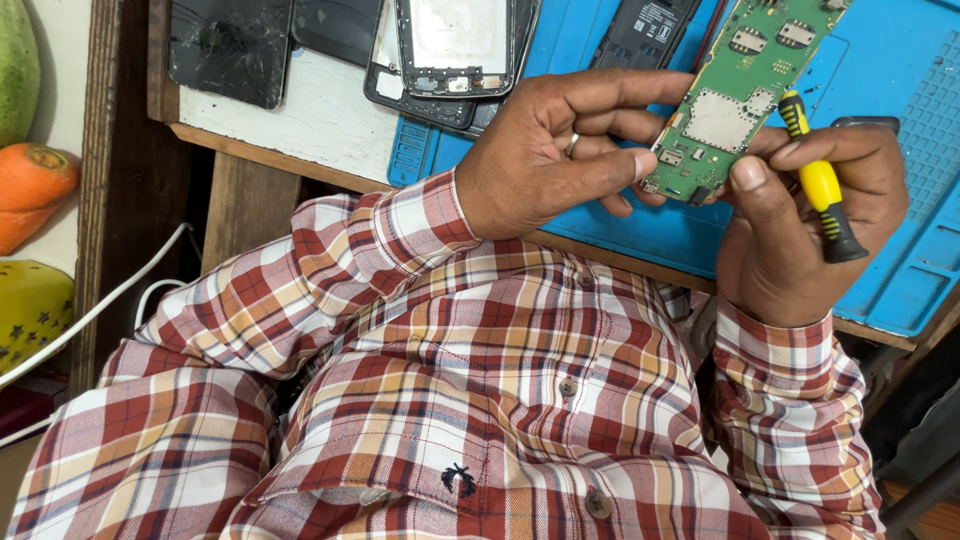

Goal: The person holds a green circuit board and uses a yellow-handled screwdriver to probe and scrape various components and solder points. The person repeatedly turns the board over to access different sides while working at a cluttered workbench.

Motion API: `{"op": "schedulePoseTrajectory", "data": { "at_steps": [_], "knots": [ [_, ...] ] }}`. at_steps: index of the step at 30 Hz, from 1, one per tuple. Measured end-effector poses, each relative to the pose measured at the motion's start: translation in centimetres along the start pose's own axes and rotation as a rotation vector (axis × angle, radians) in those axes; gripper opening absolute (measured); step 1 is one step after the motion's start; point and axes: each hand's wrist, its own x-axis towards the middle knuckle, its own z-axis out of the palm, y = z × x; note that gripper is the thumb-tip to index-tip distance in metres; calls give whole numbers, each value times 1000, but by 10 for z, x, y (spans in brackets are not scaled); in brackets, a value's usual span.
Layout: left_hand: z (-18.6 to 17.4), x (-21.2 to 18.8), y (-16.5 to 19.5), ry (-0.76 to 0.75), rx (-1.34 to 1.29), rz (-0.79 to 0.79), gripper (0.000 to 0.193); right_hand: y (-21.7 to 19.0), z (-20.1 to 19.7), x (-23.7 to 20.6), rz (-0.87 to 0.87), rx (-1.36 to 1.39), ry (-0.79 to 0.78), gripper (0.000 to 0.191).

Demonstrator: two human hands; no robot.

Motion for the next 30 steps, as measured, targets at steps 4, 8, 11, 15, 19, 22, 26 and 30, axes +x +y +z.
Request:
{"op": "schedulePoseTrajectory", "data": {
  "at_steps": [4, 8, 11, 15, 19, 22, 26, 30],
  "knots": [
    [0, 0, 2, -10, -5, 2, 47, -1, 0, 0, 5, 24, -1, 27],
    [0, -2, 4, -31, -17, 11, 47, -1, 1, 1, 14, 40, -6, 26],
    [1, -2, 5, -34, -12, 14, 49, -1, 0, 2, 17, 33, -17, 25],
    [3, -2, 8, -35, -39, 4, 50, 0, -2, 2, 18, 38, -12, 26],
    [3, -2, 9, -28, -45, -21, 54, 1, -4, 2, 13, 22, -15, 27],
    [3, -2, 7, -41, -22, 10, 51, 2, -6, 2, 11, 31, -15, 26],
    [1, -1, 3, -46, 0, 30, 49, 2, -9, 2, 5, 13, -33, 27],
    [0, -2, 2, -34, 8, 32, 47, 3, -10, 1, -1, 22, -27, 27]
  ]
}}
